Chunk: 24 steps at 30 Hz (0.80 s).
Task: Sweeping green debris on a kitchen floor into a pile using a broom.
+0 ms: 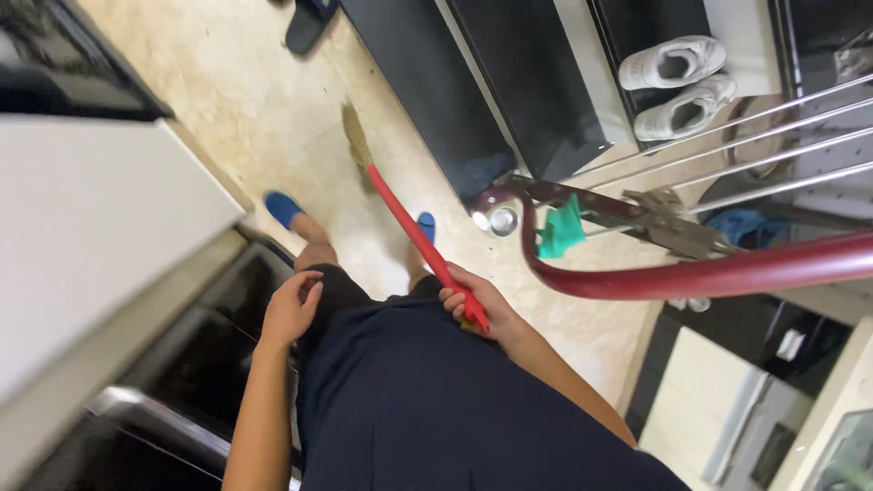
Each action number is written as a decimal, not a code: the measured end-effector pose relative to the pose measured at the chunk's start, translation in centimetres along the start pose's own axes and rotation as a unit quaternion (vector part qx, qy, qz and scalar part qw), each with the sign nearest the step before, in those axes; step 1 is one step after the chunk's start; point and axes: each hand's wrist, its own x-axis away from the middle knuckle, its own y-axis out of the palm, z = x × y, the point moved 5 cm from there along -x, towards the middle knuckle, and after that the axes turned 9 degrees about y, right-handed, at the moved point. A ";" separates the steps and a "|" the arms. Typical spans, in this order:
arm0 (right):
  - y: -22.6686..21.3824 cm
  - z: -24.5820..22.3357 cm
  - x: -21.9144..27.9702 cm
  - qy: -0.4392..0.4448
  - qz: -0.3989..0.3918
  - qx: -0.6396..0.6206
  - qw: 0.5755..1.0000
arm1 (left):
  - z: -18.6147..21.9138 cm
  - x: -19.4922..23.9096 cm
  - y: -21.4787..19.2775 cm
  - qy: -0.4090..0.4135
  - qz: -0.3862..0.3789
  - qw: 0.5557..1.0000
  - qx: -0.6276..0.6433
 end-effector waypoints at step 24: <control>37.5 -9.4 -18.5 -0.233 0.035 -0.275 0.932 | 9.2 -59.1 -24.3 0.161 -0.331 0.886 -0.281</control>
